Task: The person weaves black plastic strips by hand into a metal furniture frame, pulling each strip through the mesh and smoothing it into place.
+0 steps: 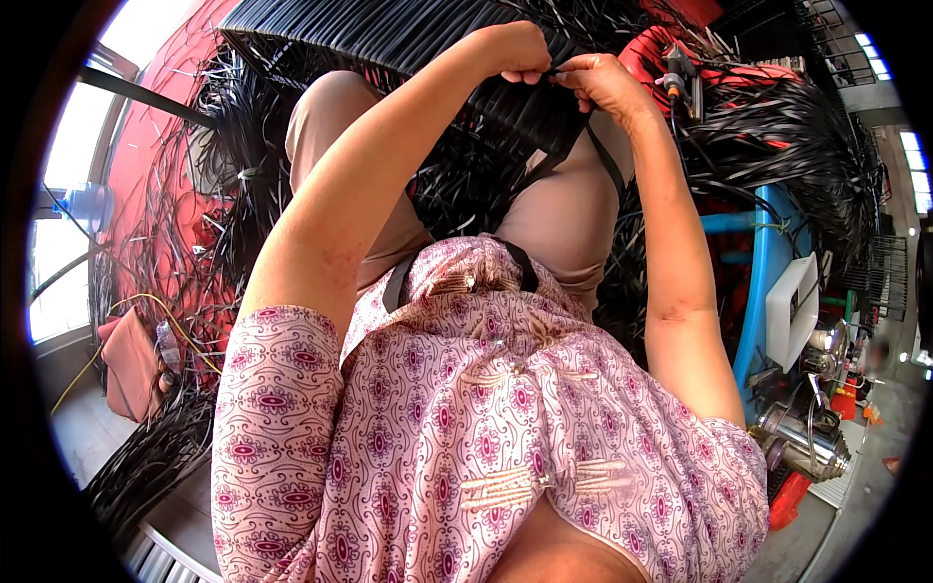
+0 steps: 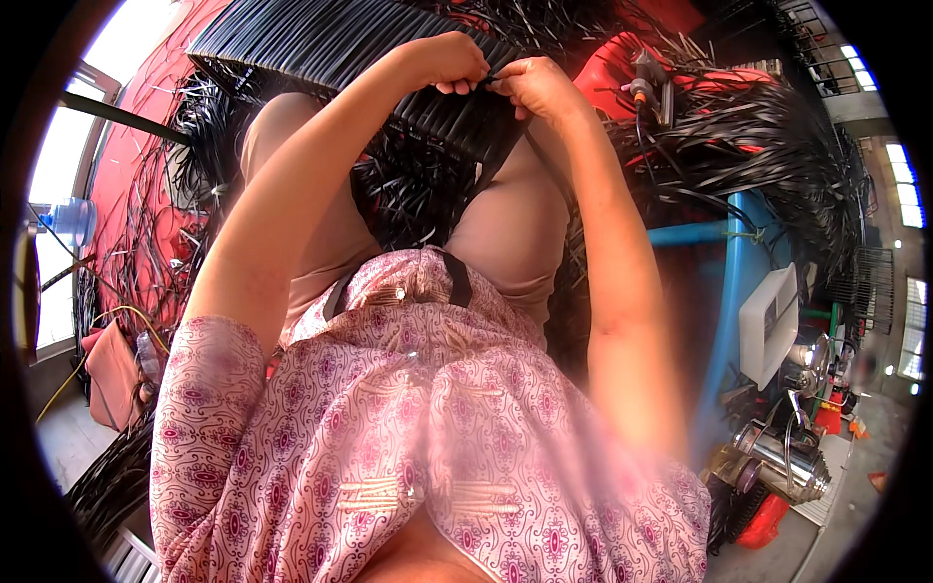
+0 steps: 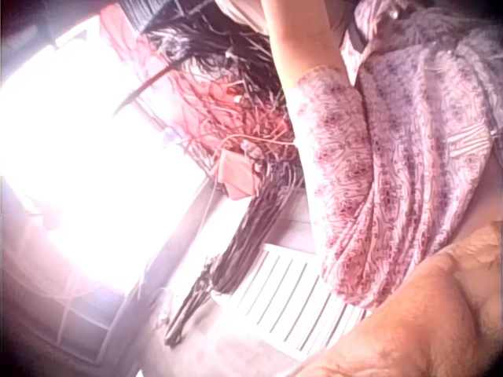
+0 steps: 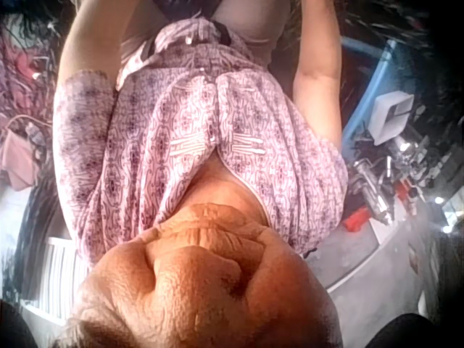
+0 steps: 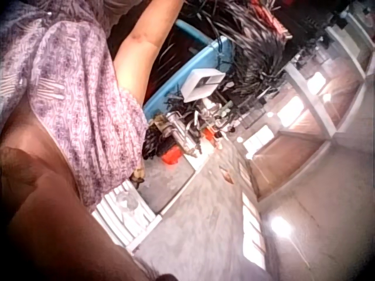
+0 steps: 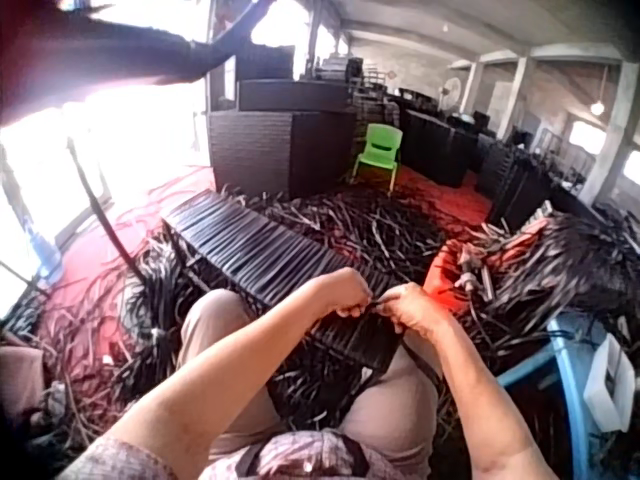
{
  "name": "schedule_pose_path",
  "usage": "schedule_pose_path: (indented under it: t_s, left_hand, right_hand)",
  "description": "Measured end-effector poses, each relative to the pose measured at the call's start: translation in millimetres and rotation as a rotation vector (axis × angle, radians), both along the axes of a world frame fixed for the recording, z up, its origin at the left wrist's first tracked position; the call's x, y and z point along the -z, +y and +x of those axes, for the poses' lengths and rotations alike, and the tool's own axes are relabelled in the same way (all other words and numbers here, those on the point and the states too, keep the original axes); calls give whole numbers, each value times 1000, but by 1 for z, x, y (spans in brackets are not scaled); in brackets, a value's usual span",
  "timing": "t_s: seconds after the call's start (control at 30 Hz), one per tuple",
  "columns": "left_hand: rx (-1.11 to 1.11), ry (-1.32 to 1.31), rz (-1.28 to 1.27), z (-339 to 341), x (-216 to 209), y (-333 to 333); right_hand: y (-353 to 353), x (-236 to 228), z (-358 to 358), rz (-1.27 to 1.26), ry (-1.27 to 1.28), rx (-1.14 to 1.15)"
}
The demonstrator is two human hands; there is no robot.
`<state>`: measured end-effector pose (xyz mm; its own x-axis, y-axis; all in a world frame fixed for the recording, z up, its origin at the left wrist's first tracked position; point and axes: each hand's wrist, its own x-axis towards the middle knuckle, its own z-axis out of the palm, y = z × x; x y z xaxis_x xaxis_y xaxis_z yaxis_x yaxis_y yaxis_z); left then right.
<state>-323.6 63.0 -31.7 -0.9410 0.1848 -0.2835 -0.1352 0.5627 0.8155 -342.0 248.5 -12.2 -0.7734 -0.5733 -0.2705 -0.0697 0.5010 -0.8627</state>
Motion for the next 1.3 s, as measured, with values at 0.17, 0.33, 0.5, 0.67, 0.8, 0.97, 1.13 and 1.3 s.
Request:
schedule_pose_path:
  t_s: [0.17,0.33,0.5,0.67,0.8,0.97,1.13,1.3]
  left_hand:
    - [67,-43,-257,1,-27,7]
    - [65,-60,-230,6,-30,5]
    - [35,8,-279,2,-21,-2]
    - [35,103,-281,1,-26,-32]
    - [587,413,-895,-28,-34,-39]
    - [266,150,-671,4,-101,-50]
    - [204,218,-306,5,-116,-68]
    - [70,196,-4,1,-79,-56]
  right_hand:
    - [-4,6,0,72,62,50]
    - [-7,10,-2,109,105,70]
    - [-10,7,7,135,143,119]
    - [-21,-9,36,486,741,67]
    - [-27,3,38,368,1186,197]
    - [-61,-5,25,-538,426,-79]
    - [-61,-21,33,-760,11,39]
    - [-43,-2,22,-725,-132,147]
